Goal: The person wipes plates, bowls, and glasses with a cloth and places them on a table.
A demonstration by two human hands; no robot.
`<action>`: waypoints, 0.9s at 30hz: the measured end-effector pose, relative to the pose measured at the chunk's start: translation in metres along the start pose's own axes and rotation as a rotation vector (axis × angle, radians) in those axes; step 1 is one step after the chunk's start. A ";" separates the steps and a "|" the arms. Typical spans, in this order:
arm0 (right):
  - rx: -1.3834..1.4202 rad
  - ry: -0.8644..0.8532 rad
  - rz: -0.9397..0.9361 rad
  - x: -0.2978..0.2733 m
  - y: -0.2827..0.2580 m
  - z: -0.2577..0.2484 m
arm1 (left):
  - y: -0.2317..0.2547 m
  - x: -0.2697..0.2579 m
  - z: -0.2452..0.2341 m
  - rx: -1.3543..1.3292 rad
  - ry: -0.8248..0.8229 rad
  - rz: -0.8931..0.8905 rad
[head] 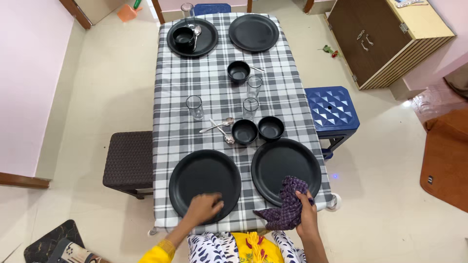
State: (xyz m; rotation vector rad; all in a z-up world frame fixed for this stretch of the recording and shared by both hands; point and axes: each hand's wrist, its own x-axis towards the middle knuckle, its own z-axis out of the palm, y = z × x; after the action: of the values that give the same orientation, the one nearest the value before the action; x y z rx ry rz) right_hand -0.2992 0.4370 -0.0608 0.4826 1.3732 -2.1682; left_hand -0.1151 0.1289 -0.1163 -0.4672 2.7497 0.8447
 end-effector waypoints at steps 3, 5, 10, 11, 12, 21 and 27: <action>-0.014 0.051 0.005 -0.001 -0.011 -0.005 | -0.004 0.070 -0.023 0.040 0.318 0.008; -0.027 0.082 0.019 -0.008 -0.017 -0.009 | -0.021 0.127 -0.027 0.048 0.538 0.101; 0.016 0.070 -0.055 -0.023 -0.021 -0.020 | -0.039 0.223 -0.022 0.291 0.497 0.092; 0.020 0.076 -0.064 -0.026 -0.023 -0.022 | -0.039 0.234 -0.023 0.411 0.576 0.159; 0.005 0.190 0.006 -0.031 -0.023 -0.023 | -0.039 0.243 -0.025 0.411 0.577 0.172; 0.064 0.290 0.061 -0.048 -0.018 -0.021 | -0.042 0.264 -0.029 0.614 0.564 0.206; 0.073 0.208 0.008 -0.040 0.002 0.001 | -0.056 0.255 -0.044 0.619 0.647 0.312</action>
State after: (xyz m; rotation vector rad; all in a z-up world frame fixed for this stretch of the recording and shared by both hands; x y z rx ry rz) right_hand -0.2665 0.4452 -0.0400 0.7579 1.3994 -2.2180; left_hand -0.3355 0.0003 -0.1861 -0.2030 3.5066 -0.1991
